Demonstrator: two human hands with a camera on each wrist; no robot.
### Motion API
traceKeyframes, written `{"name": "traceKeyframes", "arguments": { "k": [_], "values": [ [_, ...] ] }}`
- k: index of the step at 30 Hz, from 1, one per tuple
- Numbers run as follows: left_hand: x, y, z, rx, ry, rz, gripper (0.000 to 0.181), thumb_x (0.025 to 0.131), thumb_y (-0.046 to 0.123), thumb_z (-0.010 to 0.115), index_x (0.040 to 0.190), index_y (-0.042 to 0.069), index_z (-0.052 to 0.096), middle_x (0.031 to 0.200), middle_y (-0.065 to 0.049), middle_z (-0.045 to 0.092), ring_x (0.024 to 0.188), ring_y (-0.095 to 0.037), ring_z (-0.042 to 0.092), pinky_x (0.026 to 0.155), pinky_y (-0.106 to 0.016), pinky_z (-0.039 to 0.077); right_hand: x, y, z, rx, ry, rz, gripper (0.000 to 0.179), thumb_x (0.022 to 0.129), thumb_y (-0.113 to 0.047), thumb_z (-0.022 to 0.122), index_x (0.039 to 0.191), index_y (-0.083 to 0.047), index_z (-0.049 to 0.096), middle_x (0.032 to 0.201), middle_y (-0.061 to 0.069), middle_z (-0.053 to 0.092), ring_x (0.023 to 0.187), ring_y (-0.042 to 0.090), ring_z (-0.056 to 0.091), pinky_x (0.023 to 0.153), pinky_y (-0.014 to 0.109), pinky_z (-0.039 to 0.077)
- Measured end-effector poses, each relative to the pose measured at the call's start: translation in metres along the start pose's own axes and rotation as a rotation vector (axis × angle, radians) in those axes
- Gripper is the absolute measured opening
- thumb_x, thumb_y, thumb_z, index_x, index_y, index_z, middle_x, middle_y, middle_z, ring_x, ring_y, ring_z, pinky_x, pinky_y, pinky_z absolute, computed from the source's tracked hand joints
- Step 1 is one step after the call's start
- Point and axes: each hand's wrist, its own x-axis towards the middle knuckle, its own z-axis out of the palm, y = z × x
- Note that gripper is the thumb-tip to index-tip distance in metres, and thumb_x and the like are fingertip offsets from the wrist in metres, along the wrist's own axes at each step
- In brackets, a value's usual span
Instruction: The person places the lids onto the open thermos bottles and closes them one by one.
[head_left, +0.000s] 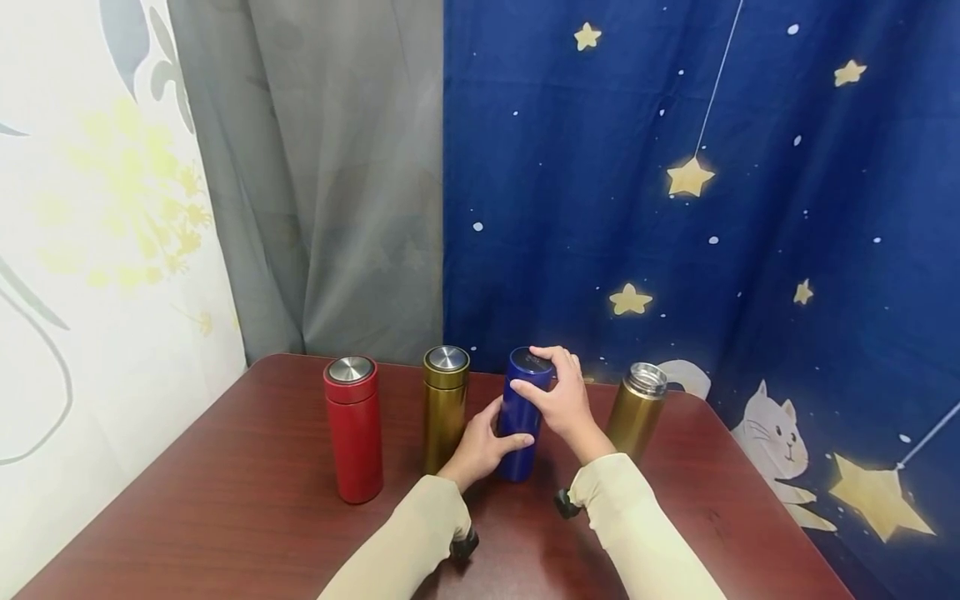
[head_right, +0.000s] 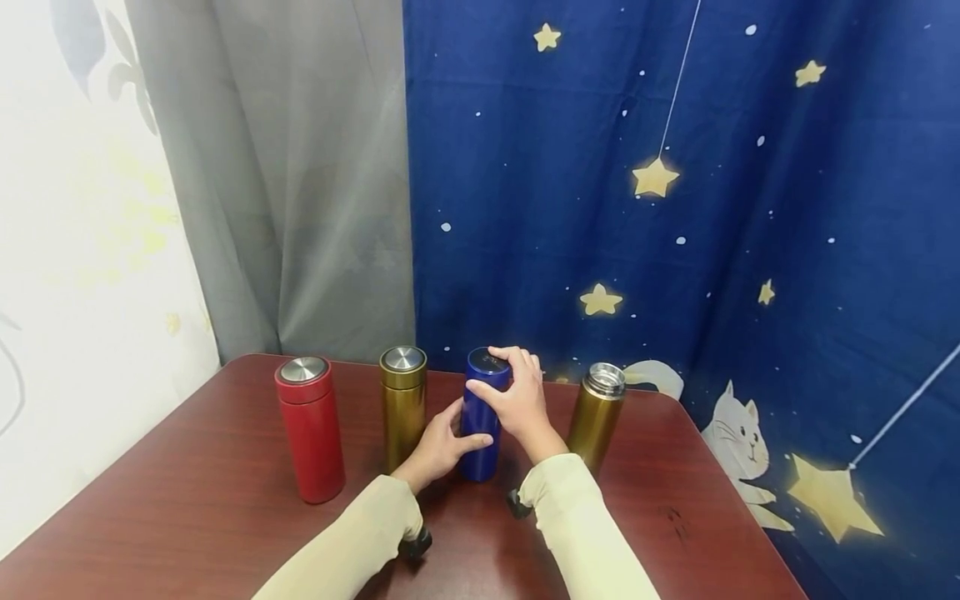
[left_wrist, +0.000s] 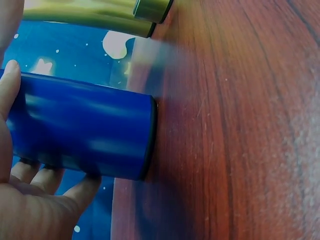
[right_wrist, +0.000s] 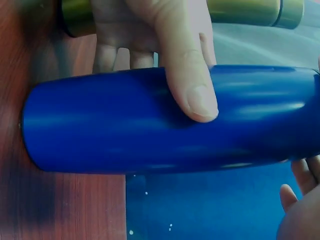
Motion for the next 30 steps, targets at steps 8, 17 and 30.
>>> {"name": "traceKeyframes", "arguments": {
  "k": [8,17,30],
  "values": [
    [0.002,-0.001,-0.002,0.004,-0.010,-0.003,0.071,0.085,0.029,0.077,0.144,0.011,0.043,0.128,-0.009,0.061,0.113,-0.026,0.061,0.096,-0.044,0.048,0.001,-0.004,0.006,-0.132,0.071,-0.006,0.058,0.074,-0.040,0.084,0.119,-0.013,0.060,0.113,0.007,0.059,0.104,0.023,0.043,0.086,0.044,0.039],
    [-0.014,0.036,-0.005,-0.035,-0.011,0.005,0.067,0.086,0.014,0.075,0.143,0.001,0.042,0.126,-0.019,0.060,0.112,-0.037,0.060,0.094,-0.052,0.047,-0.001,-0.002,0.001,0.118,-0.066,0.051,0.059,0.082,-0.022,0.078,0.131,-0.012,0.046,0.127,0.014,0.047,0.109,0.029,0.050,0.089,0.044,0.049],
    [-0.015,0.037,-0.006,-0.039,0.005,0.006,0.069,0.087,0.016,0.075,0.145,0.001,0.040,0.129,-0.020,0.057,0.115,-0.038,0.057,0.096,-0.053,0.045,0.001,-0.019,-0.014,0.393,-0.224,0.061,0.060,0.083,0.008,0.068,0.138,0.004,0.044,0.125,0.028,0.054,0.103,0.034,0.061,0.083,0.036,0.054]
  ]
}}
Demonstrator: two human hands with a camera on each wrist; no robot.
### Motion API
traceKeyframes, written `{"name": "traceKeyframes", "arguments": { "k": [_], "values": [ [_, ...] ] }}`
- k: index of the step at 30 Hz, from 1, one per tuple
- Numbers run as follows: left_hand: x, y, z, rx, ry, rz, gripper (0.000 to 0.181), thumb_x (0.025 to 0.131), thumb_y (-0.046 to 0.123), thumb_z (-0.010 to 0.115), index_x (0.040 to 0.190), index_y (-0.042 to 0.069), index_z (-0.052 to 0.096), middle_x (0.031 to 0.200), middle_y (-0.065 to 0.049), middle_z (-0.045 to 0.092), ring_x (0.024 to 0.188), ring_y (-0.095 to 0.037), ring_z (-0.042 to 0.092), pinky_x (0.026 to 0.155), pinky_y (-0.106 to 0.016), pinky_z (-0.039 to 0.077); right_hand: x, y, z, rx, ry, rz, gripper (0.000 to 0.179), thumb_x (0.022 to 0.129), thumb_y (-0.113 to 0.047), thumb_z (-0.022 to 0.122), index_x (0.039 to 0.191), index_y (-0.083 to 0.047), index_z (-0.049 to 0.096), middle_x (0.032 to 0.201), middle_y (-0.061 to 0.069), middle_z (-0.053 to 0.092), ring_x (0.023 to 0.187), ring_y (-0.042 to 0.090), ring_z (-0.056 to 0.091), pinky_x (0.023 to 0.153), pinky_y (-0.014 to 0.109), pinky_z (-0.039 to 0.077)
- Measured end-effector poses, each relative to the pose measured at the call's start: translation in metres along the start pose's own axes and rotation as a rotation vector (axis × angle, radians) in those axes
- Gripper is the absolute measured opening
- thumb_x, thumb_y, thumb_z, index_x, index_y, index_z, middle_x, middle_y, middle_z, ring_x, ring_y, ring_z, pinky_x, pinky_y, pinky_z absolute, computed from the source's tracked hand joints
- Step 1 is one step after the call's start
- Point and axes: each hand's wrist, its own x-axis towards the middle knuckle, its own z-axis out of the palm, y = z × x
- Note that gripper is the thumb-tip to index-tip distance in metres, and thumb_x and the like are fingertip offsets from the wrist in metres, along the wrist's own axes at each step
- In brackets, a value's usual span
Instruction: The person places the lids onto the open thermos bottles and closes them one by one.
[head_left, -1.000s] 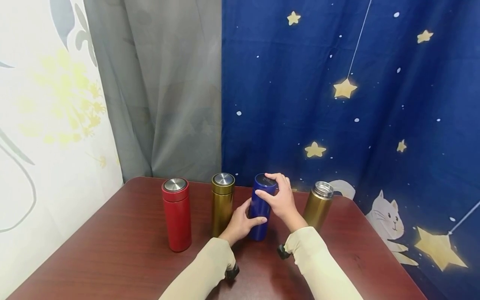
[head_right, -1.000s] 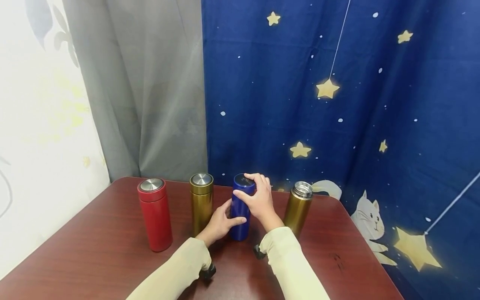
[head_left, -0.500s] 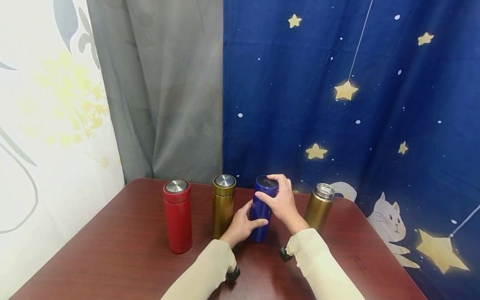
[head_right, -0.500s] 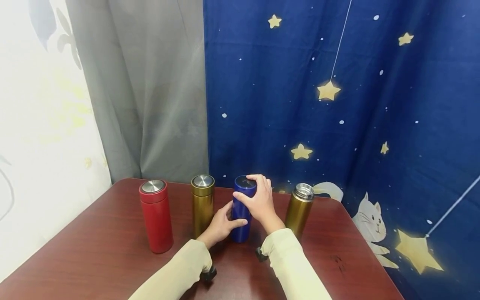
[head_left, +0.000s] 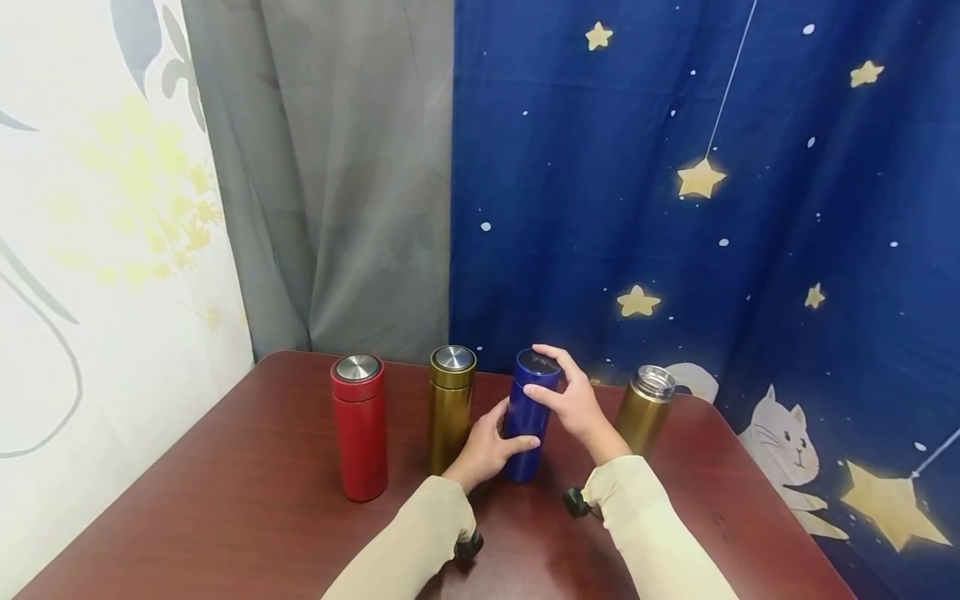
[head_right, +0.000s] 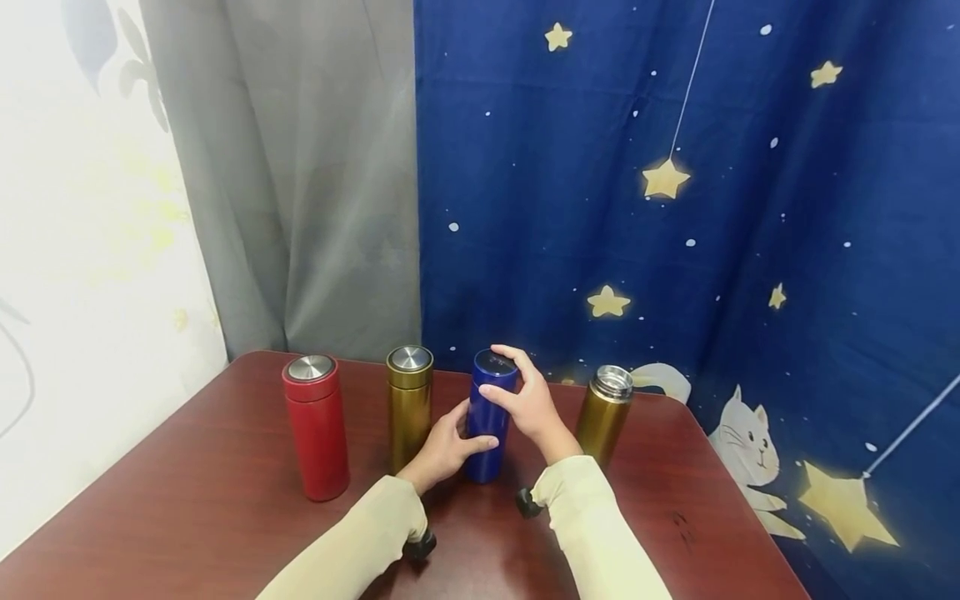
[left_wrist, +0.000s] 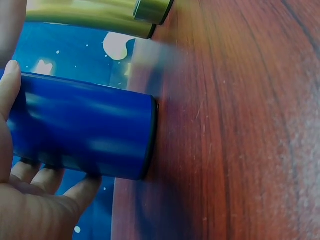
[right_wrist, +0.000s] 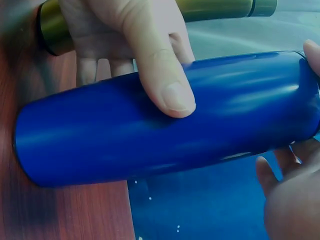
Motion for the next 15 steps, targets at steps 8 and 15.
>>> {"name": "traceKeyframes", "arguments": {
  "k": [8,15],
  "values": [
    [0.005,-0.014,0.003,0.015,0.004,0.002,0.068,0.086,0.015,0.076,0.144,0.003,0.042,0.127,-0.017,0.060,0.112,-0.034,0.060,0.095,-0.049,0.047,-0.006,-0.002,0.010,-0.276,0.151,0.039,0.059,0.083,-0.017,0.077,0.136,-0.012,0.053,0.123,0.019,0.055,0.109,0.034,0.052,0.087,0.053,0.049],
    [0.013,-0.035,0.007,0.040,0.008,-0.005,0.071,0.085,0.026,0.077,0.145,0.013,0.043,0.128,-0.008,0.061,0.111,-0.026,0.062,0.093,-0.044,0.050,-0.005,0.014,0.022,-0.463,0.337,0.106,0.061,0.077,-0.042,0.081,0.132,-0.028,0.057,0.107,0.012,0.054,0.095,0.026,0.047,0.077,0.043,0.046]
  ]
}}
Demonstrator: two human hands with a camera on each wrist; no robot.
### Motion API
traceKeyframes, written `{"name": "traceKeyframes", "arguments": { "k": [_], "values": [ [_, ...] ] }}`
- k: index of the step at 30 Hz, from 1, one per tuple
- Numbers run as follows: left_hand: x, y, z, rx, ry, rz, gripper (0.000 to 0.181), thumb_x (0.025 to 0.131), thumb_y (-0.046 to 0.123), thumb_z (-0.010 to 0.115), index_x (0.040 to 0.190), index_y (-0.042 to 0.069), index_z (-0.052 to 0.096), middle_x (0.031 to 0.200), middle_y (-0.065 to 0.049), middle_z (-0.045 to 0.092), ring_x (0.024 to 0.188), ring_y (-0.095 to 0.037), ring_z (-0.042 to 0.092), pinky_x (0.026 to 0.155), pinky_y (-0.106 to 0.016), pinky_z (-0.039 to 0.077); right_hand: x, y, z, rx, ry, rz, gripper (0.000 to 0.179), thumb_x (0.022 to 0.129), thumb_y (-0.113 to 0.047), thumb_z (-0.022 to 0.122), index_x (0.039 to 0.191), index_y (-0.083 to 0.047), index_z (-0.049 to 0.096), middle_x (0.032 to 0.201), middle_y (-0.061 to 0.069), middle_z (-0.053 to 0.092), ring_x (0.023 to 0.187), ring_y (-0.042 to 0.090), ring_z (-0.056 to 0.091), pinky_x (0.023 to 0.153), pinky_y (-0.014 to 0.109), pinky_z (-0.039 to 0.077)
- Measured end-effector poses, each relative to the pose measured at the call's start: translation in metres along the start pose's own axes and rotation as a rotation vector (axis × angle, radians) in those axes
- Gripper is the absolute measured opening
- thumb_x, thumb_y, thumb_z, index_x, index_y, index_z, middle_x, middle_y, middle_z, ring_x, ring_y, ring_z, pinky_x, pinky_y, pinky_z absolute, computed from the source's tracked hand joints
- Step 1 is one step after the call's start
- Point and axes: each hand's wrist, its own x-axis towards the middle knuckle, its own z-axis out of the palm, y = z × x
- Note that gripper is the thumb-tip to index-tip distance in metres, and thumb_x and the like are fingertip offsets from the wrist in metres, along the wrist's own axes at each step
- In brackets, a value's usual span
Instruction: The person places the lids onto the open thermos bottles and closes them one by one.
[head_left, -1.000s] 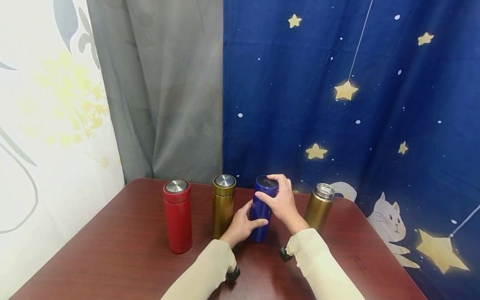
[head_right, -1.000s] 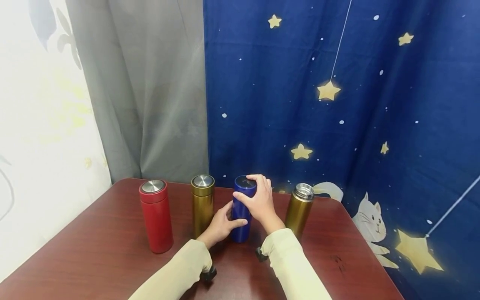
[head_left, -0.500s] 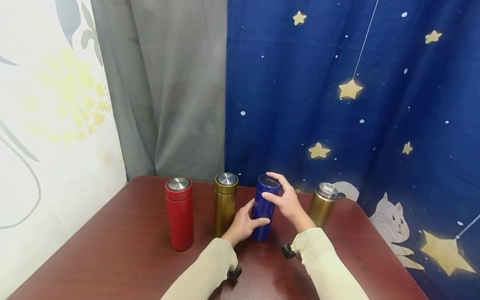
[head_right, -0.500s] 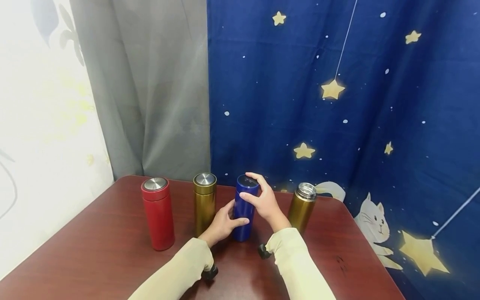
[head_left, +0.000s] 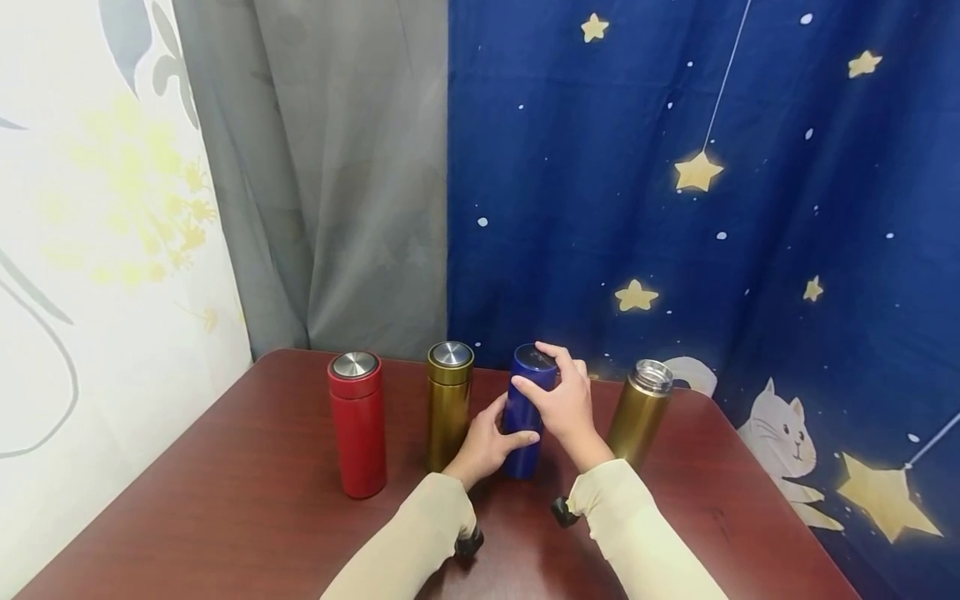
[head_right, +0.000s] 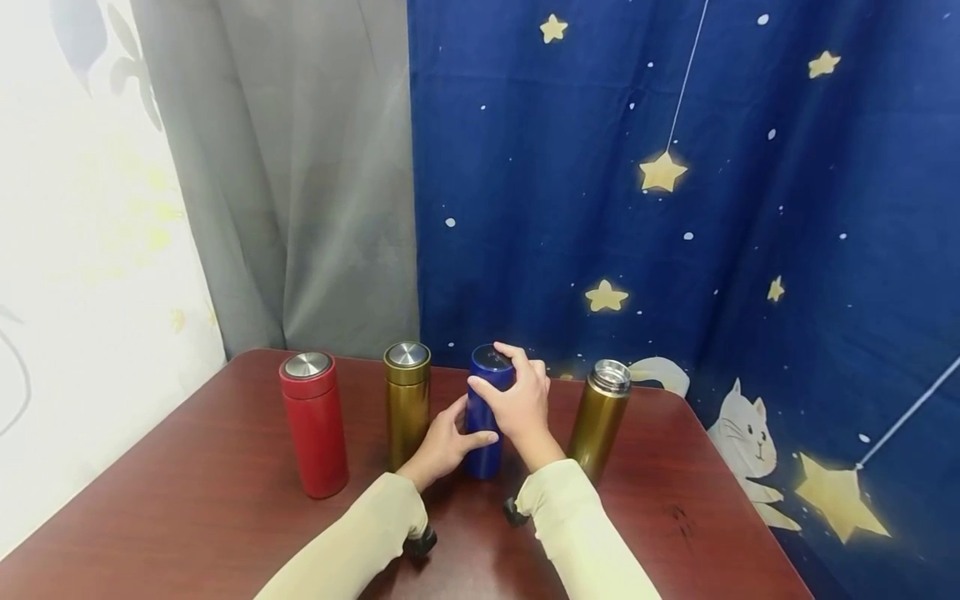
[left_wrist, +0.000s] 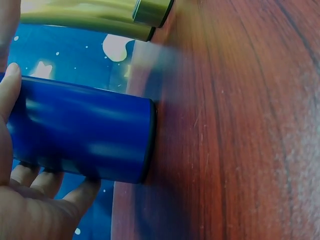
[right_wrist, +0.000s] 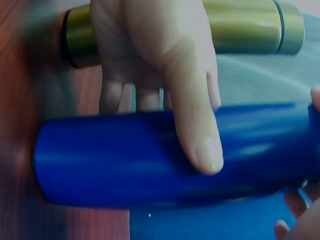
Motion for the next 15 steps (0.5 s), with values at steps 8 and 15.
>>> {"name": "traceKeyframes", "arguments": {
  "k": [8,15],
  "values": [
    [0.0007,0.0015,-0.0006,0.030,0.004,0.001,0.071,0.085,0.027,0.077,0.145,0.012,0.043,0.128,-0.007,0.061,0.110,-0.025,0.062,0.093,-0.043,0.050,-0.0035,-0.0102,0.0057,-0.150,0.132,-0.009,0.065,0.072,-0.050,0.082,0.127,-0.024,0.061,0.101,0.009,0.057,0.097,0.027,0.041,0.082,0.046,0.034],
    [0.0012,0.0003,-0.0004,0.030,0.005,0.000,0.071,0.084,0.031,0.078,0.144,0.012,0.044,0.126,-0.006,0.062,0.109,-0.024,0.063,0.092,-0.043,0.051,0.0002,-0.0112,0.0047,-0.298,0.176,-0.111,0.067,0.070,-0.054,0.082,0.123,-0.017,0.063,0.098,0.008,0.064,0.093,0.026,0.041,0.085,0.046,0.029]
  ]
}}
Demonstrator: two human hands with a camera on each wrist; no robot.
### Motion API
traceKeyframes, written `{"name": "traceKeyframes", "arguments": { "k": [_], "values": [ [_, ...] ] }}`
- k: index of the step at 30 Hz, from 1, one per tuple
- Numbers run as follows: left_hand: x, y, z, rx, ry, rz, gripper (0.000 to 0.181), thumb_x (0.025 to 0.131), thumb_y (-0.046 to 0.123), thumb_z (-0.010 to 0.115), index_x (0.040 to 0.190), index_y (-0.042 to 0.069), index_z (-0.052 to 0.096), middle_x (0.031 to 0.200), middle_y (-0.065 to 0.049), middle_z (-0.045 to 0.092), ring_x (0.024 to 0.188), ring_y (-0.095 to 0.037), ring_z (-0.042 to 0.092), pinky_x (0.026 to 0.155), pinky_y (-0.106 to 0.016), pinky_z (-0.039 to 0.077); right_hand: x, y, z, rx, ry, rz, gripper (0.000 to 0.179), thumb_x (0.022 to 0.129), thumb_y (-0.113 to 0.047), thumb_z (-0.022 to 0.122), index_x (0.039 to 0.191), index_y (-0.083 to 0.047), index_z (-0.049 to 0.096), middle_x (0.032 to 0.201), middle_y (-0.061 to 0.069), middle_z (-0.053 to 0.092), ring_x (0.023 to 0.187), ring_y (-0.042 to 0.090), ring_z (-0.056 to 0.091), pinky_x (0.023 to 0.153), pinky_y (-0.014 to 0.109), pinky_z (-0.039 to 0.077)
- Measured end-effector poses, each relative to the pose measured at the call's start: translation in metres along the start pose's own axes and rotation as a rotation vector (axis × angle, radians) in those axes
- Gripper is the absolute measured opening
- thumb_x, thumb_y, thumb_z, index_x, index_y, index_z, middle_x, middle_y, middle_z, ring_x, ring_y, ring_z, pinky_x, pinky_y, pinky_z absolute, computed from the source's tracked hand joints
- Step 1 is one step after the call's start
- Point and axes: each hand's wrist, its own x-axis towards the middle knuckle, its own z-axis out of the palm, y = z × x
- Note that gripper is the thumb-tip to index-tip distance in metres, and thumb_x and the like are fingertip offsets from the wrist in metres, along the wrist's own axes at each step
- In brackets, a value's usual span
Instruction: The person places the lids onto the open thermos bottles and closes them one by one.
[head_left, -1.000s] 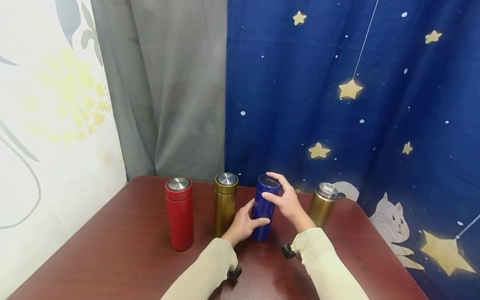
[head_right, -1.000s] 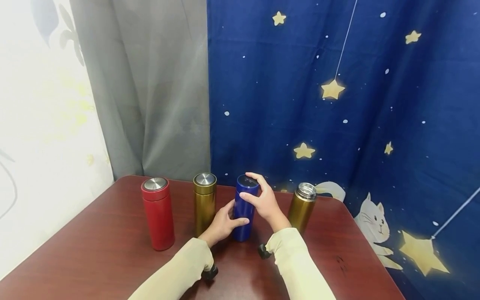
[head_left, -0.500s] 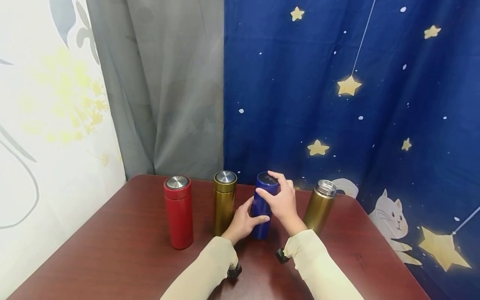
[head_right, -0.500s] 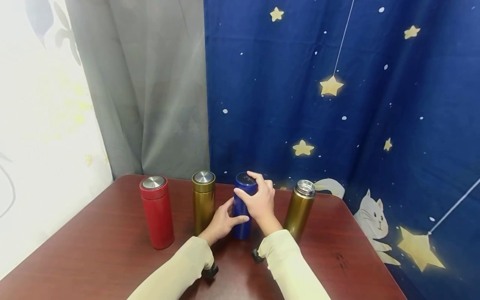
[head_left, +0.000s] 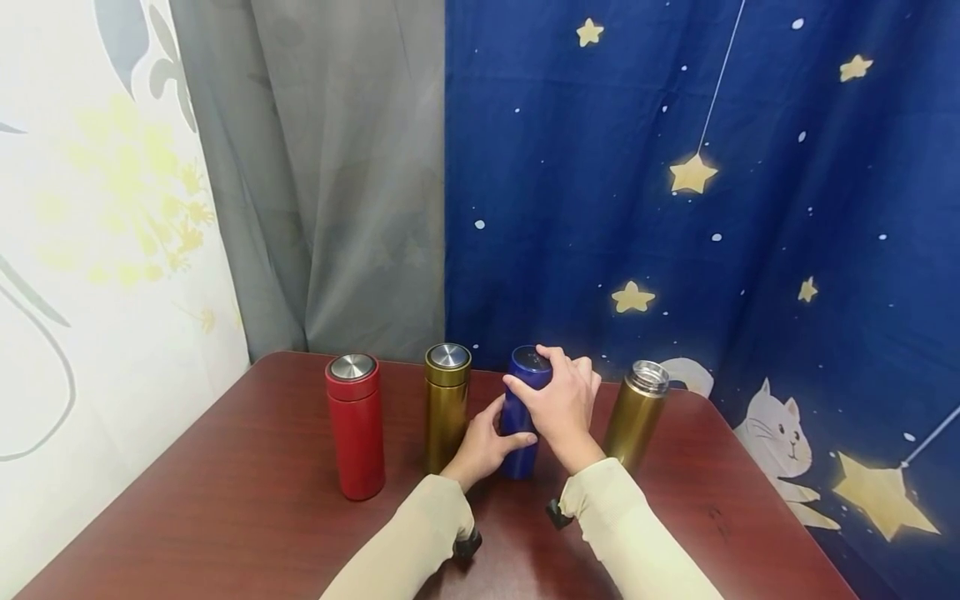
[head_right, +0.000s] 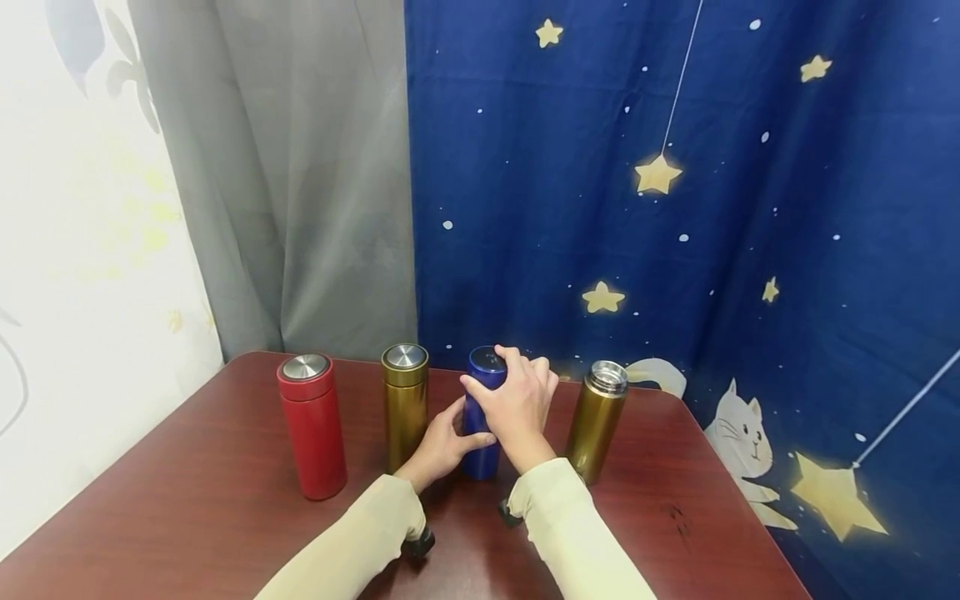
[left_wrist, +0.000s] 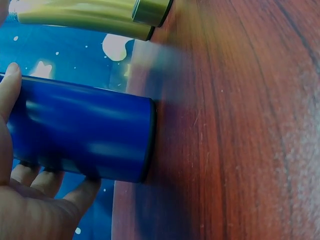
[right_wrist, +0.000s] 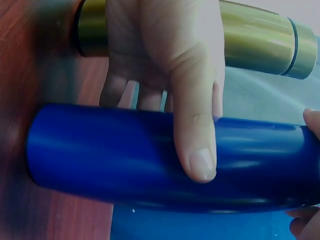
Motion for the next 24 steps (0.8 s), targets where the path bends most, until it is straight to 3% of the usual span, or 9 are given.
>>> {"name": "traceKeyframes", "arguments": {
  "k": [3,6,10,14,19,24],
  "values": [
    [0.001,0.000,0.000,0.002,-0.004,-0.006,0.071,0.084,0.030,0.077,0.144,0.013,0.044,0.126,-0.006,0.062,0.109,-0.024,0.063,0.092,-0.043,0.051,0.003,0.002,-0.002,0.005,-0.035,-0.035,0.069,0.071,-0.056,0.081,0.123,-0.014,0.061,0.104,0.009,0.064,0.095,0.027,0.043,0.085,0.047,0.032],
    [0.001,0.000,-0.001,0.008,-0.010,-0.006,0.070,0.084,0.030,0.077,0.144,0.012,0.044,0.125,-0.006,0.063,0.109,-0.024,0.063,0.093,-0.043,0.050,0.006,0.006,-0.005,0.099,-0.146,-0.028,0.069,0.075,-0.052,0.079,0.127,-0.015,0.054,0.114,0.010,0.061,0.103,0.027,0.046,0.089,0.046,0.039],
    [0.001,0.002,-0.002,-0.003,-0.019,-0.007,0.072,0.084,0.030,0.078,0.144,0.011,0.044,0.125,-0.009,0.063,0.110,-0.025,0.063,0.094,-0.043,0.049,0.014,0.017,-0.011,0.435,-0.368,-0.019,0.063,0.082,-0.027,0.078,0.137,-0.014,0.048,0.126,0.014,0.055,0.109,0.030,0.053,0.089,0.050,0.049],
    [0.000,0.004,-0.002,-0.022,-0.023,-0.021,0.074,0.083,0.031,0.079,0.145,0.011,0.044,0.127,-0.010,0.061,0.112,-0.027,0.061,0.096,-0.046,0.048,0.026,0.029,-0.018,0.735,-0.581,-0.045,0.060,0.086,-0.004,0.070,0.141,-0.009,0.047,0.131,0.019,0.053,0.109,0.037,0.058,0.092,0.050,0.049],
    [0.001,0.001,-0.001,-0.024,-0.033,-0.037,0.075,0.083,0.030,0.078,0.146,0.011,0.042,0.129,-0.011,0.060,0.114,-0.028,0.060,0.097,-0.047,0.047,0.034,0.037,-0.025,0.718,-0.688,-0.073,0.058,0.088,-0.005,0.069,0.142,-0.007,0.048,0.136,0.018,0.053,0.113,0.034,0.058,0.096,0.047,0.047],
    [0.001,-0.001,-0.001,-0.036,-0.016,-0.029,0.073,0.084,0.023,0.078,0.145,0.008,0.042,0.128,-0.014,0.060,0.114,-0.032,0.060,0.096,-0.050,0.047,0.034,0.035,-0.027,0.603,-0.672,-0.092,0.059,0.087,-0.012,0.073,0.142,-0.014,0.050,0.134,0.015,0.056,0.112,0.032,0.059,0.094,0.048,0.048]
  ]
}}
